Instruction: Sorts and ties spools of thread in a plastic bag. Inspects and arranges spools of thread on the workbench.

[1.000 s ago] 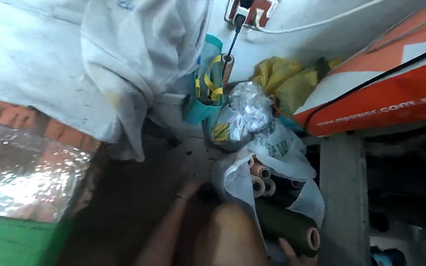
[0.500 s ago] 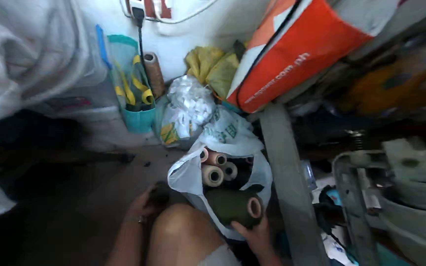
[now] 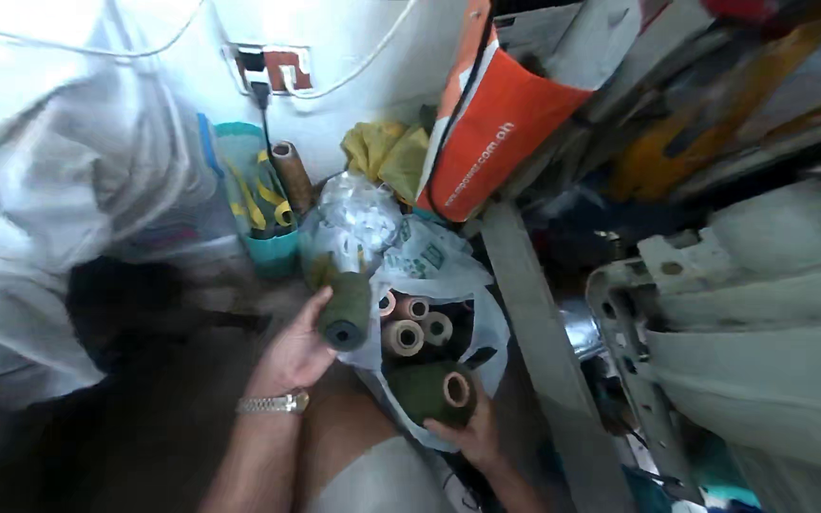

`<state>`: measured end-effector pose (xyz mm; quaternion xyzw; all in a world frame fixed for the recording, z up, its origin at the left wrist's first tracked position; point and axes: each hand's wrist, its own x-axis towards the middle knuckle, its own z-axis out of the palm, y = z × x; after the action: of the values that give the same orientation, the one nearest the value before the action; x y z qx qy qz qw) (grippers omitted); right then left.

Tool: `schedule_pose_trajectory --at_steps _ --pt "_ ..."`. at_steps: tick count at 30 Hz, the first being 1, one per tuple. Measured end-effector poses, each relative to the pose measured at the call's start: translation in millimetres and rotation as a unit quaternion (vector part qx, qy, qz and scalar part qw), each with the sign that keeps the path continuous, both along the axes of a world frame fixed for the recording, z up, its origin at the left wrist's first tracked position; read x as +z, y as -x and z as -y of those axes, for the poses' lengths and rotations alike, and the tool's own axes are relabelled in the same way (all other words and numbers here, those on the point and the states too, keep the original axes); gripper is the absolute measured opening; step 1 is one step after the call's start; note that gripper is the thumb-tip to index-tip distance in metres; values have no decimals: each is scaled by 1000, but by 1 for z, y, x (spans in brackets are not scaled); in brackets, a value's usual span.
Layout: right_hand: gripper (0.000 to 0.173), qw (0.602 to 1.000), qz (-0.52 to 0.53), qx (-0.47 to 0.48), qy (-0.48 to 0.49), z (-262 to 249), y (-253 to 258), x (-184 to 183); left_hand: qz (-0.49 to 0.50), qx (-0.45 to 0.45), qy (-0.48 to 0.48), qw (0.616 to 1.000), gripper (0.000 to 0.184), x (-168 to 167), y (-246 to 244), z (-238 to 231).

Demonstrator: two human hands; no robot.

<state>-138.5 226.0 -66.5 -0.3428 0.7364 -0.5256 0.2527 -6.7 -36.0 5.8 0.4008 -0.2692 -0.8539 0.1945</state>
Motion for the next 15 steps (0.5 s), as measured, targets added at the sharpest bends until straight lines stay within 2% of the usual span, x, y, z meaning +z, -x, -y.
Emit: schedule_pose_trajectory --at_steps 3,6,7,8,9,11,12,13,14,15 --pt "96 999 -21 4 31 -3 -5 -7 43 -111 34 992 41 9 50 -25" --pt "96 999 -19 -5 30 -6 -9 -4 95 -182 13 979 44 -12 84 -44" --pt "96 999 -17 -5 34 -7 -9 -5 121 -212 48 969 48 -21 87 -45" --pt "95 999 -15 -6 41 -8 -9 -6 155 -242 123 950 50 -28 86 -45" --pt "95 999 -16 -8 47 -9 -9 -8 203 -266 234 913 50 -32 81 -44" --pt "94 998 -23 -15 49 -9 -11 -9 318 -254 476 780 41 -30 65 -43" --pt "94 998 -24 -19 45 -9 -12 -9 371 -226 556 709 41 -29 55 -42" --pt "94 998 -25 -25 42 -9 -13 -9 414 -202 595 658 51 -28 47 -42" --pt "94 998 -26 -32 40 -8 -14 -10 448 -202 587 643 69 -28 39 -42" --pt "94 998 -21 -35 38 -7 -15 -10 468 -218 542 663 85 -29 32 -43"
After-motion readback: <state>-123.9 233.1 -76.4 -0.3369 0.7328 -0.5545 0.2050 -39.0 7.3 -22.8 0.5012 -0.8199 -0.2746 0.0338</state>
